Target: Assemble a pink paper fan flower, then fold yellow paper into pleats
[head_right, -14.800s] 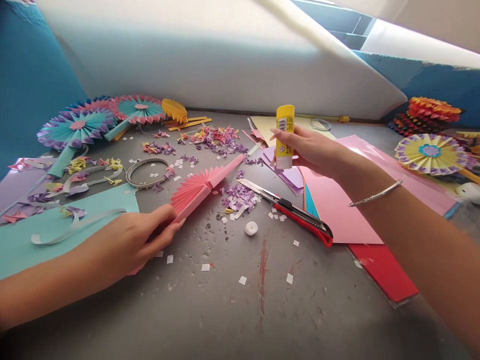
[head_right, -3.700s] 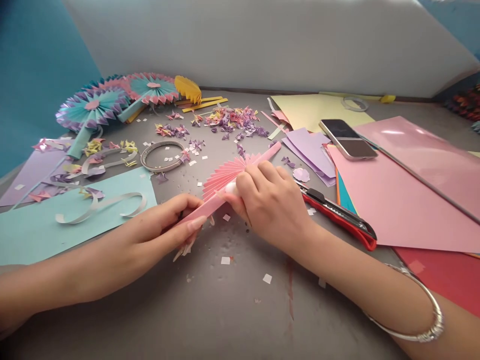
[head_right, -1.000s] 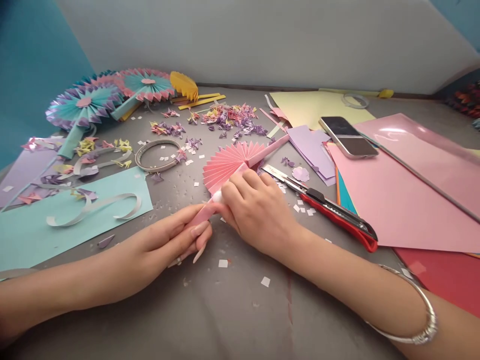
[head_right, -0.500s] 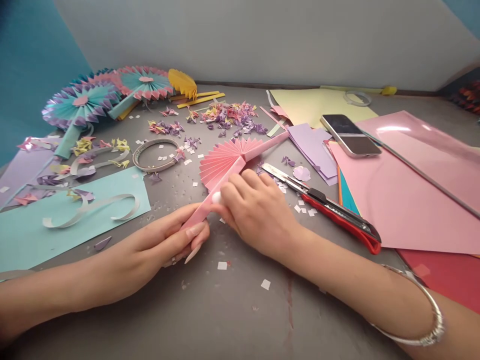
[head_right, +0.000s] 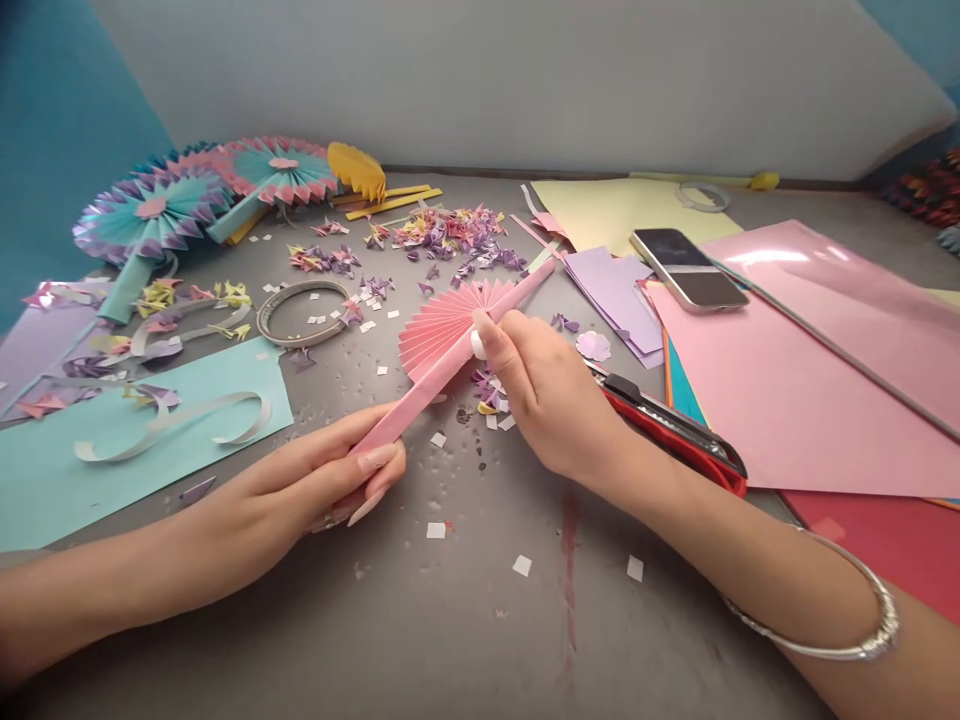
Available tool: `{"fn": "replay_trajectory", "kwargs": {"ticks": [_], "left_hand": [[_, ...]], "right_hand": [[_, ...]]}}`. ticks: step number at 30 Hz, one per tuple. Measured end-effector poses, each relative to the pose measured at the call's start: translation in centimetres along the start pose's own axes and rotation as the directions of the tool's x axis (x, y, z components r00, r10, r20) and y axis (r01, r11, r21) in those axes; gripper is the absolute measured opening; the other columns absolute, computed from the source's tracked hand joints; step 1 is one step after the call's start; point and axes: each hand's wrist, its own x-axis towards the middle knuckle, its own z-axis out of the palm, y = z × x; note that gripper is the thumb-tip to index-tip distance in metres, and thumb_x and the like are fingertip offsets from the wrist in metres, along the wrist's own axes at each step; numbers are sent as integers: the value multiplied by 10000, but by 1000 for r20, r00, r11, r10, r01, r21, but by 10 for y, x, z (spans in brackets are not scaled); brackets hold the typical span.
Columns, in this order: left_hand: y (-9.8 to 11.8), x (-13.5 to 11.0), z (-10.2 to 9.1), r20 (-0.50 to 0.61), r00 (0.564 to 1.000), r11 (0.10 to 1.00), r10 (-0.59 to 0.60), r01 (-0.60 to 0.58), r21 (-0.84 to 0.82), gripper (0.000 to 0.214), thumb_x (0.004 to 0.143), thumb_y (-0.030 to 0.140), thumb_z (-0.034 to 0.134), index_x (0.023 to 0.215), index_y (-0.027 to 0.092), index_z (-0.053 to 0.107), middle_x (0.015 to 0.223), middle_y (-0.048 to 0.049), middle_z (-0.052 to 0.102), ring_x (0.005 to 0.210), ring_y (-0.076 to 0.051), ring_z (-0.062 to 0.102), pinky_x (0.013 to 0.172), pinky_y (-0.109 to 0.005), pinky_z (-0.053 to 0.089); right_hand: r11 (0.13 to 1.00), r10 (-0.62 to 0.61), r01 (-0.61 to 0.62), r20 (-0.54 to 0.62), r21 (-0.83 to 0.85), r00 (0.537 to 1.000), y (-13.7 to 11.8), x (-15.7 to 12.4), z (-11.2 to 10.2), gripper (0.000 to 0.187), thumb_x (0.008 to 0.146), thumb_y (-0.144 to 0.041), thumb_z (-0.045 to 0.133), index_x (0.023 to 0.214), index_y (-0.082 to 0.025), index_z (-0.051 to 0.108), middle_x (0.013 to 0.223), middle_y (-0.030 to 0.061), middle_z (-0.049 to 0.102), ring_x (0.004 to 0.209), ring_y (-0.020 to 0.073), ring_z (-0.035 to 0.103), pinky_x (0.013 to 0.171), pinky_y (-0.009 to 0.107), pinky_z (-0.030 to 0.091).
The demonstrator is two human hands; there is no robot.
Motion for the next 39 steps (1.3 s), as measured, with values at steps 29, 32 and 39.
{"fn": "replay_trajectory", "kwargs": {"ticks": [29,32,39], "left_hand": [[0,1,1,2,1000,999,19,-19,-29,203,1031,353,359,977,206,487,769,51,477,618,-91,349,552,-224,307],[-3,5,3,-53,999,984,-9,-1,-177,183,1012,351,427,1060,191,503,730,49,560,556,-75,398,512,-204,346],[0,8,2,-94,979,956,-180,152,-252,220,986,383,480,1058,185,546,689,38,656,388,-63,508,410,-195,418]], "right_hand": [[946,-115,115,17,-303,993,9,2,12,358,1020,-409,318,709,-235,350,663,-2,484,622,170,427,642,312,328],[964,-132,131,9,-230,991,6,1,9,352,1019,-391,329,700,-244,311,641,-10,474,592,165,418,630,314,340],[955,-208,224,100,-195,973,-10,-11,16,294,1015,-330,362,751,-221,428,703,18,543,686,181,470,668,305,362]]}}
